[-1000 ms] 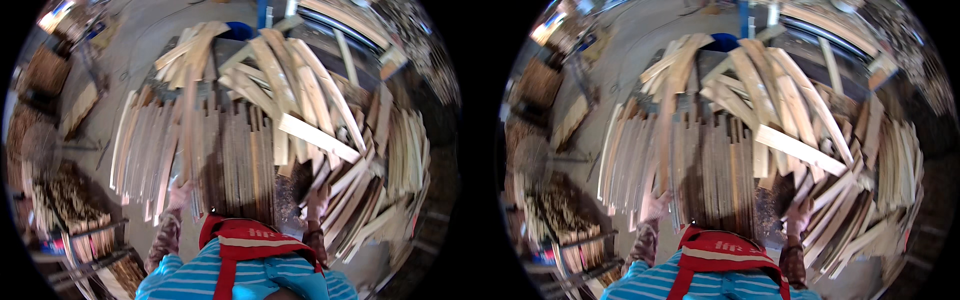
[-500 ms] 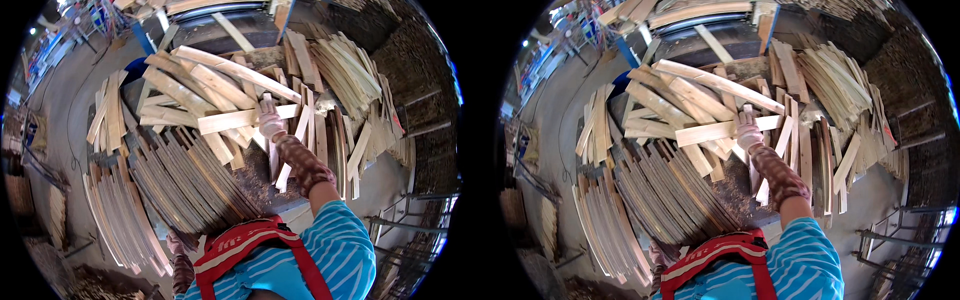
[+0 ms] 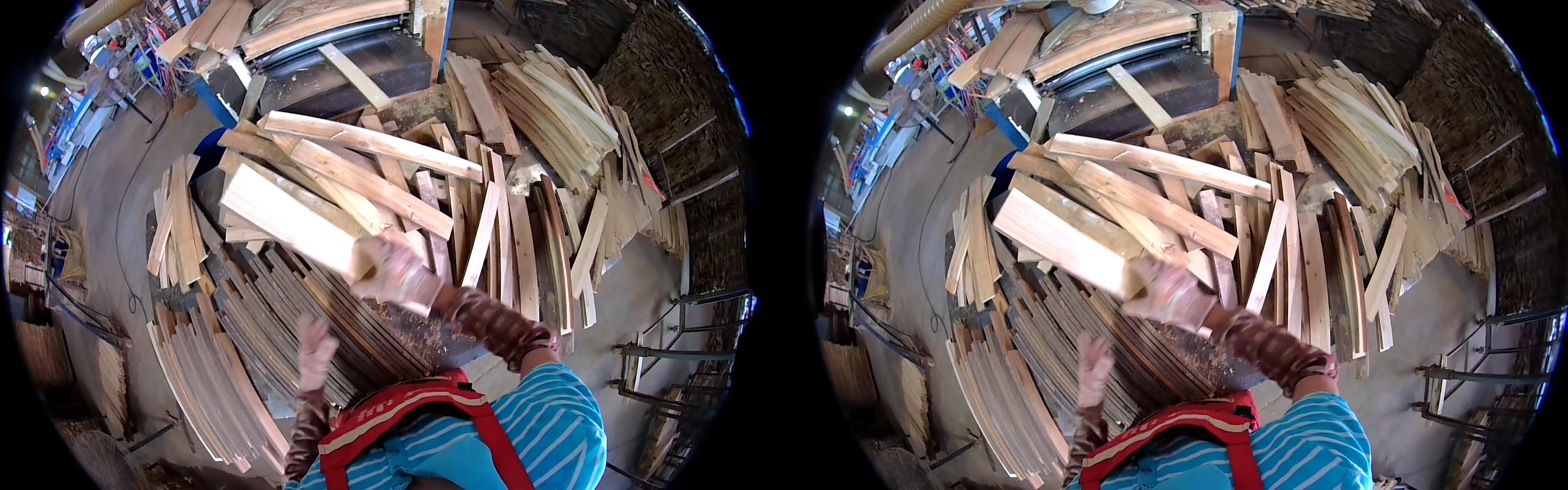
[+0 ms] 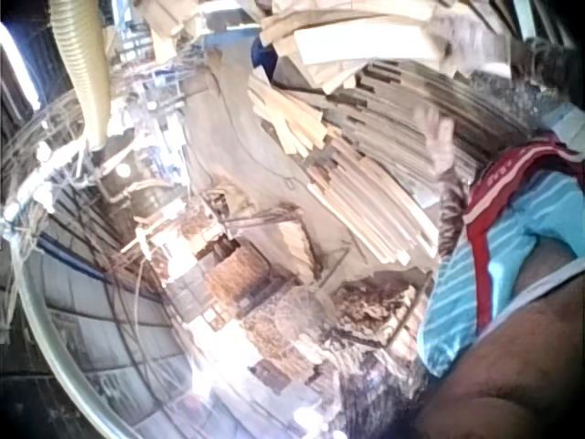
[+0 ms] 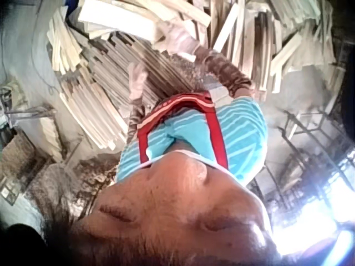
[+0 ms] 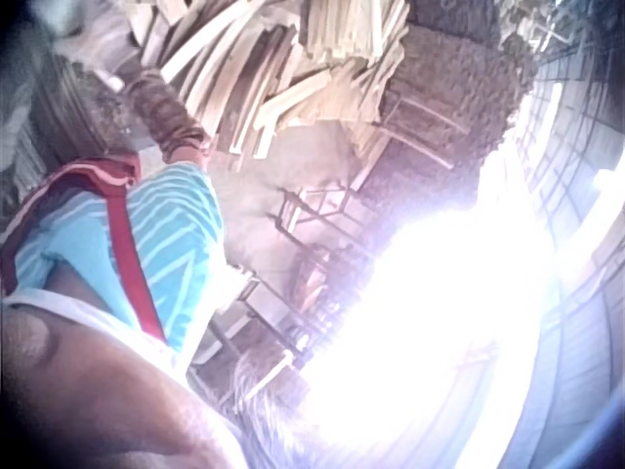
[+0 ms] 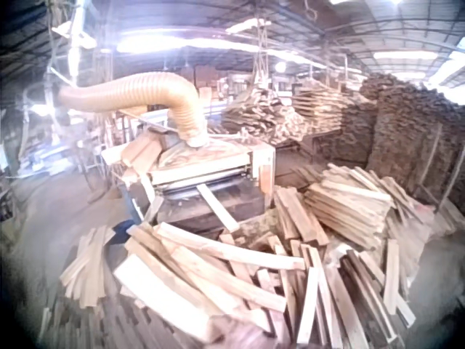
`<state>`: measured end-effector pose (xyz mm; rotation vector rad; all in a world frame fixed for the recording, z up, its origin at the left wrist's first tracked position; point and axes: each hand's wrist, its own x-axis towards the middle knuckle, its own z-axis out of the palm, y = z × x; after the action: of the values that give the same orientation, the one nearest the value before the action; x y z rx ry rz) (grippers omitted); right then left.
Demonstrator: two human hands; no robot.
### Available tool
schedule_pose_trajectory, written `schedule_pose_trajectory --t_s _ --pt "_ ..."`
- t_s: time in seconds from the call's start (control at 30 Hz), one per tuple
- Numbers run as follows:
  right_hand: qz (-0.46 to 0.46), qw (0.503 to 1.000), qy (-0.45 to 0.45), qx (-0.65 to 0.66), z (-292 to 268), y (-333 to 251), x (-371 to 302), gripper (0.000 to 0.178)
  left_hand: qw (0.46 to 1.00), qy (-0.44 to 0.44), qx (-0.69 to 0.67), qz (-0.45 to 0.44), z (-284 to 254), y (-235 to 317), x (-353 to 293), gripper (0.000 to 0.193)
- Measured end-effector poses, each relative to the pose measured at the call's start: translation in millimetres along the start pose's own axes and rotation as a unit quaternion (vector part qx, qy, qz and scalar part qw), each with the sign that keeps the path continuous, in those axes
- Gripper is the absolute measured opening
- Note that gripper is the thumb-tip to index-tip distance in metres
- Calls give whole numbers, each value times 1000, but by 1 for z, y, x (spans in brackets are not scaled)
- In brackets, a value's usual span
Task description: The person sorts through a large pile of wooden planks on a metal table, picking them up and arranging them into neat stacks. They then carry a stack of planks to a nearby metal rack and place them vertically between the rack's supports. The person returns to the table to continue sorting the remaining planks.
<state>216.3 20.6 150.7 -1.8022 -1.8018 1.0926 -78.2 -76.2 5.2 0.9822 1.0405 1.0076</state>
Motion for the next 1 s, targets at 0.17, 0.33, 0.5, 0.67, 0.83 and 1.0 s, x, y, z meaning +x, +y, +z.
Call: schedule_pose_trajectory --t_s 0.17,0.33,0.5,0.67,0.83,1.0 --pt "-167 986 20 -13 42 26 45 70 974 -42 -191 -118 120 37 59 67" --pt "-90 882 278 -370 -28 181 168 61 953 -30 -237 -185 90 54 80 77" --pt "68 911 277 -298 -84 254 237 37 958 -63 -217 -179 43 45 105 75" --pt "137 934 118 -309 -128 184 225 49 938 -39 -285 -192 43 48 123 84" --pt "26 984 136 -108 -107 116 125 68 947 -46 -268 -170 52 61 131 77" --pt "13 975 46 216 -1 99 19 58 938 -62 -306 -154 33 71 101 69"
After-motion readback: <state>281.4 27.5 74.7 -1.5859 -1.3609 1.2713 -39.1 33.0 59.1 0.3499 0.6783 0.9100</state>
